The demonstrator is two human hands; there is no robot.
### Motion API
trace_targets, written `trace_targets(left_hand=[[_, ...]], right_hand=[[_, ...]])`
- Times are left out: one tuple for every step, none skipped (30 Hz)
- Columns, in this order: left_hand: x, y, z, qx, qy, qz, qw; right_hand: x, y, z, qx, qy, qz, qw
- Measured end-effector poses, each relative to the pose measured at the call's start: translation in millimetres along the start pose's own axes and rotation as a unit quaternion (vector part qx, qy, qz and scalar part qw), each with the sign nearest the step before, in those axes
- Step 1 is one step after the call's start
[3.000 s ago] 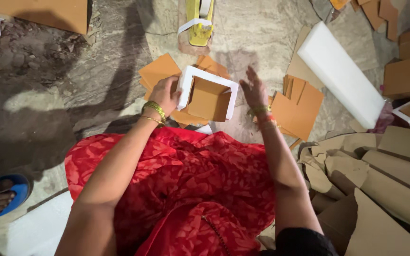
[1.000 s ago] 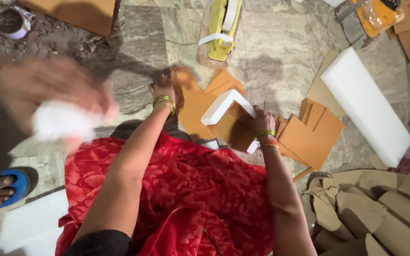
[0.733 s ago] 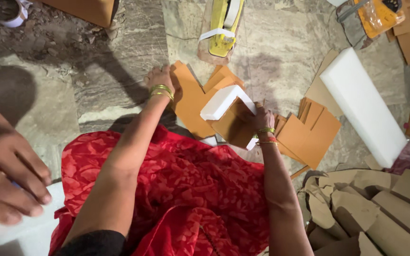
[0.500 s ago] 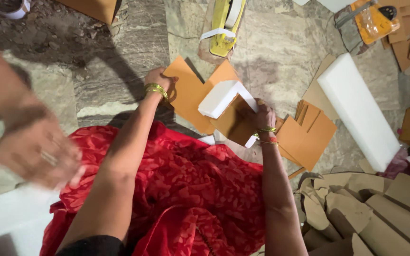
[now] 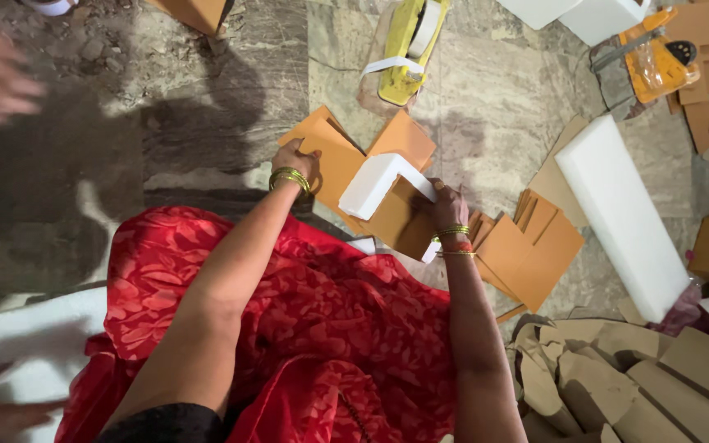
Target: The person folds cardboard sheets into boxes and secures them by hand using tape from a dispenser.
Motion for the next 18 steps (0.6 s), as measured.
trace_targets(left_hand=[[0, -1, 0, -0.001, 0.000, -0.002, 1.000], [1, -1, 1, -0.001, 0.001, -0.002, 1.000], [2, 0, 2, -0.001, 0.002, -0.003, 1.000], [4, 1, 5, 0.006, 0.011, 0.003, 1.000], [6, 3, 9, 0.013, 0.021, 0.009, 1.000], [10, 6, 12, 0.018, 0.031, 0.015, 0.999], [11, 7, 18, 0.005, 0.045, 0.064, 0.997], [12, 5, 26, -0.007, 0.062, 0.114, 0.992], [12, 3, 31, -0.018, 0.078, 0.164, 0.983], [11, 1, 35, 0.020, 0.119, 0.170, 0.978], [7, -6, 41, 0.058, 0.160, 0.176, 0.969], [0, -16, 47, 0.098, 0.202, 0.184, 0.957], [-8, -27, 51, 0.139, 0.215, 0.185, 0.949], [-18, -37, 54, 0.180, 0.228, 0.186, 0.939], [-27, -46, 57, 0.221, 0.241, 0.187, 0.927], [-33, -56, 57, 0.203, 0.244, 0.214, 0.924], [-38, -63, 58, 0.186, 0.246, 0.242, 0.920], [-41, -67, 61, 0.169, 0.247, 0.270, 0.915]], right_hand=[[-3, 1, 3, 0.002, -0.005, -0.005, 1.000], [-6, 2, 6, 0.001, -0.012, -0.003, 1.000], [-9, 4, 9, 0.000, -0.019, -0.001, 1.000], [-12, 4, 10, -0.001, -0.026, 0.003, 1.000], [-14, 3, 12, 0.004, -0.044, 0.003, 0.999], [-13, 4, 16, 0.010, -0.061, 0.001, 0.998], [-11, 5, 18, 0.016, -0.077, -0.001, 0.997], [-8, 6, 21, 0.018, -0.081, 0.005, 0.997], [-3, 6, 23, 0.021, -0.084, 0.012, 0.996], [2, 6, 25, 0.023, -0.087, 0.020, 0.996], [8, 9, 25, 0.033, -0.092, 0.020, 0.995], [12, 11, 24, 0.041, -0.098, 0.024, 0.994], [16, 12, 23, 0.049, -0.104, 0.027, 0.993], [20, 12, 20, 0.041, -0.080, -0.005, 0.996], [23, 11, 17, 0.033, -0.057, -0.036, 0.997], [25, 9, 15, 0.026, -0.033, -0.066, 0.997], [24, 9, 16, 0.033, -0.041, -0.048, 0.997], [22, 11, 18, 0.039, -0.049, -0.030, 0.998]])
Point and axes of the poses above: each hand's wrist, its own y-axis towards the middle knuckle, its own z-axis out of the palm, x = y × z, the point moved 2 cm from there along y, towards the middle knuckle, and after that the axes turned 9 degrees about y, right-handed, at the moved point
